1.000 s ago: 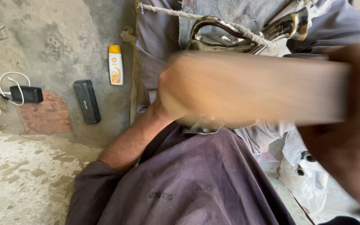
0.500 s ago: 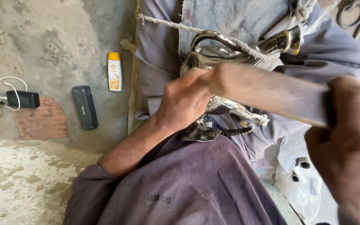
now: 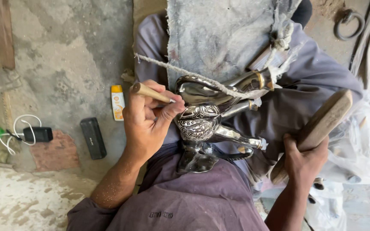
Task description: The person sits on the floor with a silver-colored metal animal figurine on their lap and engraves decorative patterns into it, holding a chisel against the surface and striking it with a wooden mallet. They reposition the chisel and rotate the figurine to work on different areas of the design.
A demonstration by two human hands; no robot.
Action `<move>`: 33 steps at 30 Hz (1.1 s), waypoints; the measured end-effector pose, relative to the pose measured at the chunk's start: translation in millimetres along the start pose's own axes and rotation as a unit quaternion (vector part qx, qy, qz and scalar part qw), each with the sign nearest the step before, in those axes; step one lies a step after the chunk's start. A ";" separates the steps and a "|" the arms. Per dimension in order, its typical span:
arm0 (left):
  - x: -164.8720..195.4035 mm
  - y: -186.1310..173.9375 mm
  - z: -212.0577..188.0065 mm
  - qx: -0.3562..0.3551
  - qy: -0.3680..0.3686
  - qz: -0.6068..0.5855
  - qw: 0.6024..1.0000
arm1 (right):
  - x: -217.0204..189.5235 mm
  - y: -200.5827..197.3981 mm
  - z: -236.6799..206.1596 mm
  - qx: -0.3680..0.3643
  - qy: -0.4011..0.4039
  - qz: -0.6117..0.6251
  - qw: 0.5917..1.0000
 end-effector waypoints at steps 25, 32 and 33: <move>28.0 73.0 -23.2 -0.248 0.282 0.161 0.913 | -240.0 -96.2 -7.5 -0.059 -0.360 -0.075 0.928; 19.5 66.0 -25.5 -0.245 0.309 0.178 0.902 | -299.9 -87.2 -8.8 -0.076 -0.445 -0.285 0.845; 20.9 63.7 -27.7 -0.241 0.326 0.171 0.898 | -298.4 -84.1 -8.4 -0.083 -0.447 -0.303 0.837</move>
Point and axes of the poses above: each hand's wrist, its own z-axis towards the middle knuckle, its own y-axis out of the palm, x = y × z, the point moved 10 cm from there along z, towards the middle knuckle, and after that the axes turned 9 degrees about -y, right-handed, at the moved point
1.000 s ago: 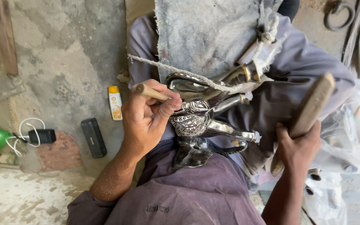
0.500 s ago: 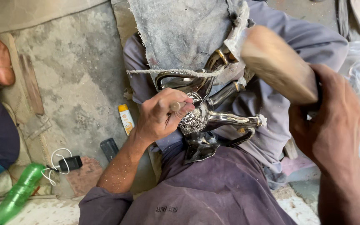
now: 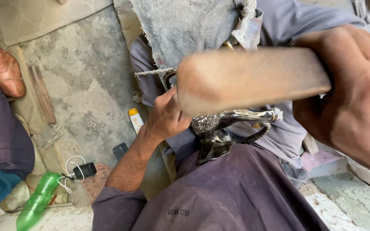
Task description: The person sits on the floor with a silver-colored metal animal figurine on their lap and engraves decorative patterns into it, holding a chisel against the surface and striking it with a wooden mallet. They reposition the chisel and rotate the figurine to work on different areas of the design.
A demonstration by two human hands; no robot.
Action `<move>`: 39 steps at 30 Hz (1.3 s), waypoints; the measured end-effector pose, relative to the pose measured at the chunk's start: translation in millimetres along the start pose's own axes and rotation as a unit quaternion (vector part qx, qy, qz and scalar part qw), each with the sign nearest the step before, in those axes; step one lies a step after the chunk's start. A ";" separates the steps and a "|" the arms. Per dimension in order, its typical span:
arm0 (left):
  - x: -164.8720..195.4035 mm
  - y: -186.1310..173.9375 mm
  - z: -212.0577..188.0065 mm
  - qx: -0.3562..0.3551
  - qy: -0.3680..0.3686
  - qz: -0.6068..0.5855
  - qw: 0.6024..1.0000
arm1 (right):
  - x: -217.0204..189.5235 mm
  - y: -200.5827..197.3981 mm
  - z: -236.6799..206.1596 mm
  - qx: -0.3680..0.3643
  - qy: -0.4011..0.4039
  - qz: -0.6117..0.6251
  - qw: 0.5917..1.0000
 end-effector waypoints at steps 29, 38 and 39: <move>-13.9 3.6 -6.0 -0.040 -0.050 -0.006 0.998 | -5.6 15.3 0.9 0.063 0.002 0.124 0.990; -15.4 7.7 -6.7 -0.051 -0.048 -0.032 0.997 | -6.7 29.2 -8.8 -0.011 -0.001 -0.004 1.000; -16.6 8.7 -7.1 -0.056 -0.054 -0.054 0.995 | -6.5 29.7 -8.6 -0.009 0.004 -0.009 1.000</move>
Point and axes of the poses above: each hand's wrist, its own z-axis towards the middle knuckle, its own y-axis out of the palm, x = y × z, the point moved 10 cm from there along z, towards the middle knuckle, and after that the axes turned 9 degrees about -y, right-handed, at the moved point
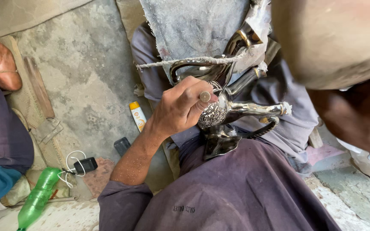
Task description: The person sits on the floor with a silver-colored metal animal figurine on their lap and engraves decorative patterns into it, holding a chisel against the surface and striking it with a wooden mallet. They reposition the chisel and rotate the figurine to work on different areas of the design.
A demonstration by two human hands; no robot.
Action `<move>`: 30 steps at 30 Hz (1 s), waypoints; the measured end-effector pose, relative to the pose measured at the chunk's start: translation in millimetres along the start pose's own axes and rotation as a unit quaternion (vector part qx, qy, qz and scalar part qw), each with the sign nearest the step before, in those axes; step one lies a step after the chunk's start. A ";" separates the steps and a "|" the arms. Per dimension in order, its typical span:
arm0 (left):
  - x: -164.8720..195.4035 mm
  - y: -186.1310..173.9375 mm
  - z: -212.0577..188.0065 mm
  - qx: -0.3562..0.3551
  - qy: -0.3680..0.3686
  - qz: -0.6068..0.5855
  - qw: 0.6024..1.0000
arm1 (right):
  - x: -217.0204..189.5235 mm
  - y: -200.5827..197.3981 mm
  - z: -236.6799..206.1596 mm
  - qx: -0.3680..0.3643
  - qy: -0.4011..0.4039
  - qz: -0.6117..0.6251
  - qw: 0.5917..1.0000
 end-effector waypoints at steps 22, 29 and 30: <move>6.7 -1.2 -3.0 0.014 0.030 0.047 0.998 | -0.4 2.4 3.2 0.024 0.019 0.040 0.999; 7.1 -1.4 -0.1 0.003 0.010 0.054 0.999 | 21.1 23.1 -30.0 0.056 0.071 0.237 0.967; 9.6 -1.7 -0.3 0.007 0.015 0.072 0.997 | 20.4 23.2 -31.4 0.060 0.062 0.214 0.973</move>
Point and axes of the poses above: each hand's wrist, its own z-axis towards the middle knuckle, its own y-axis out of the palm, x = y × z, the point moved 10 cm from there along z, towards the middle knuckle, and after that the axes turned 9 degrees about -y, right-handed, at the moved point
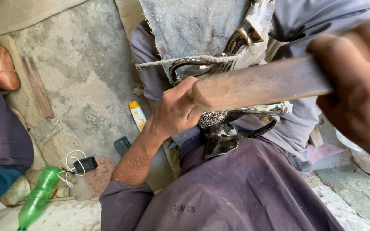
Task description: The person sits on the floor with a silver-colored metal animal figurine on their lap and engraves decorative patterns into it, holding a chisel against the surface and striking it with a wooden mallet. They reposition the chisel and rotate the figurine to work on different areas of the design.
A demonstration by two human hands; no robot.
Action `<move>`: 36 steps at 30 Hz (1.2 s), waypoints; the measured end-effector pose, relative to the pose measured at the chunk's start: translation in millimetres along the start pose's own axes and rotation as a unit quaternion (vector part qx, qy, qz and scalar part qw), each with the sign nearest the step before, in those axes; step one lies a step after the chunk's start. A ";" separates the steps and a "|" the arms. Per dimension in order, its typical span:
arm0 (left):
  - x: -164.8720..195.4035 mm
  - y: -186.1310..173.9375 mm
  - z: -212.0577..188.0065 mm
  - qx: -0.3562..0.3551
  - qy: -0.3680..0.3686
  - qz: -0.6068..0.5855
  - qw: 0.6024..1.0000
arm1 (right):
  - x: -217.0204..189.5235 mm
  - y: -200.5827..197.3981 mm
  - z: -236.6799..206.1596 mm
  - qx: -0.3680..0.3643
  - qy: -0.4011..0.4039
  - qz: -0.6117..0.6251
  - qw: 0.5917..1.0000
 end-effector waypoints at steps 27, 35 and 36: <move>-18.0 -22.7 -2.5 0.110 -0.063 -0.108 0.986 | -39.3 8.4 30.9 -0.080 -0.052 -0.089 0.991; -32.7 -12.8 -6.1 0.101 -0.087 -0.062 0.989 | -61.6 7.7 60.3 -0.135 -0.034 -0.130 0.982; -35.4 -11.9 -5.8 0.100 -0.101 -0.067 0.988 | -63.0 8.6 62.1 -0.141 -0.030 -0.135 0.980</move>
Point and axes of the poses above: each hand's wrist, its own z-axis towards the middle knuckle, its own y-axis out of the palm, x = y × z, the point moved 10 cm from there along z, towards the middle knuckle, and after that the axes turned 9 degrees about -y, right-handed, at the moved point
